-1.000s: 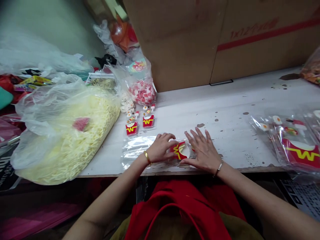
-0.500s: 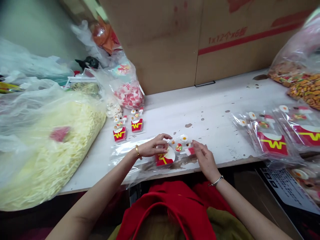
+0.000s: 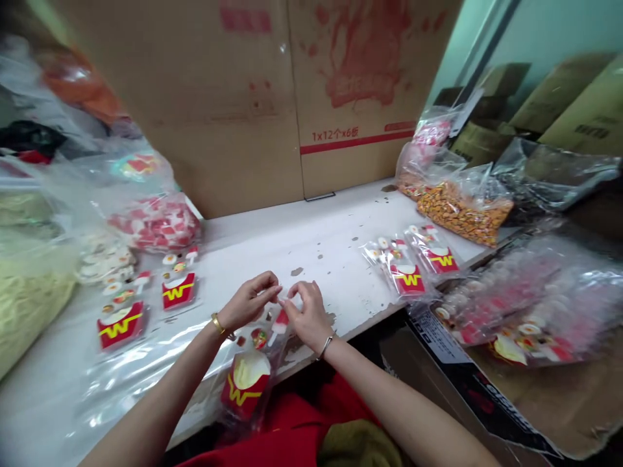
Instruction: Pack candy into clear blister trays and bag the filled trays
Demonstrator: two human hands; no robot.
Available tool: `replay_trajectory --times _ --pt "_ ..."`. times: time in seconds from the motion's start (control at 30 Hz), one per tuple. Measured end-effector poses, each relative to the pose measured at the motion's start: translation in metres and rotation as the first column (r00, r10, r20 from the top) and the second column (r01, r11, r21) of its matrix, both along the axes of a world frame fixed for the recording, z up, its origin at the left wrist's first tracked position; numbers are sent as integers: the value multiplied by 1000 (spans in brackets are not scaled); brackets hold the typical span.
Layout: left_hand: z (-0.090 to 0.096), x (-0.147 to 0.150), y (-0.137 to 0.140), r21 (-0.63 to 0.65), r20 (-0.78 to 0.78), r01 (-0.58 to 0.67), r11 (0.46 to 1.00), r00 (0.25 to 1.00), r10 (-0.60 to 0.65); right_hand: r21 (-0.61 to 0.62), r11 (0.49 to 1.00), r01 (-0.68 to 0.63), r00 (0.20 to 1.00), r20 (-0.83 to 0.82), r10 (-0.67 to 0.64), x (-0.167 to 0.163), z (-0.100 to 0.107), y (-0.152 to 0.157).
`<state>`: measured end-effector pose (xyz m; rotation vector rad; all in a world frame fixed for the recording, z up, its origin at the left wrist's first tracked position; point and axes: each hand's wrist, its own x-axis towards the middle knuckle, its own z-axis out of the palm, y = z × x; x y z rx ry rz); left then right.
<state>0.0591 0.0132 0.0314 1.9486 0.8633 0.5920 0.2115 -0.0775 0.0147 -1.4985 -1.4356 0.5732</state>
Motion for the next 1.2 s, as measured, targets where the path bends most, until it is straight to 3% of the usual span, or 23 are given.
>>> replay_trajectory --times 0.07,0.17,0.23,0.3,0.37,0.4,0.47,0.57,0.63,0.7,0.77,0.83,0.93,1.03,1.1,1.2 --pt "-10 15 10 2 68 -208 978 976 208 62 995 77 994 74 -81 5 7 -2" --pt "-21 44 18 12 152 -516 857 848 508 39 994 -100 924 375 78 5 14 -21" --pt "-24 60 21 69 132 -505 860 859 494 -79 965 -251 777 578 249 8 9 -36" --pt "-26 62 24 198 117 -390 899 920 373 -162 953 -256 672 679 296 20 -5 -45" --pt "-27 46 26 390 17 -323 862 939 344 -180 961 -208 615 740 272 39 -25 -44" --pt "-27 31 26 471 -49 -325 820 918 393 -174 965 -196 589 766 258 51 -36 -40" --pt "-27 -9 23 578 -180 -401 711 787 590 -143 976 -163 559 802 210 79 -53 -28" --pt "-29 -72 17 642 -356 -525 559 441 824 -95 991 -93 547 827 130 120 -68 -8" --pt "-32 -103 16 646 -466 -544 535 275 841 -67 997 -33 539 839 74 139 -71 3" --pt "-37 -116 17 623 -545 -536 569 224 808 -49 999 -11 517 855 48 144 -68 11" --pt "-40 -111 15 594 -576 -520 614 258 776 -38 998 -48 494 868 57 134 -62 15" --pt "-43 -91 9 574 -565 -486 659 347 749 -21 991 -130 494 865 84 114 -52 16" --pt "-45 -48 -16 555 -517 -351 755 565 643 -3 961 -275 513 845 149 79 -36 17" --pt "-46 -12 -55 549 -460 -154 821 765 451 -22 912 -409 484 842 237 55 -23 22" --pt "-44 -3 -80 535 -450 -35 844 834 320 -59 865 -498 437 845 309 47 -20 28" --pt "-39 -17 -102 499 -415 48 865 890 190 -132 806 -577 379 831 407 40 -25 36"
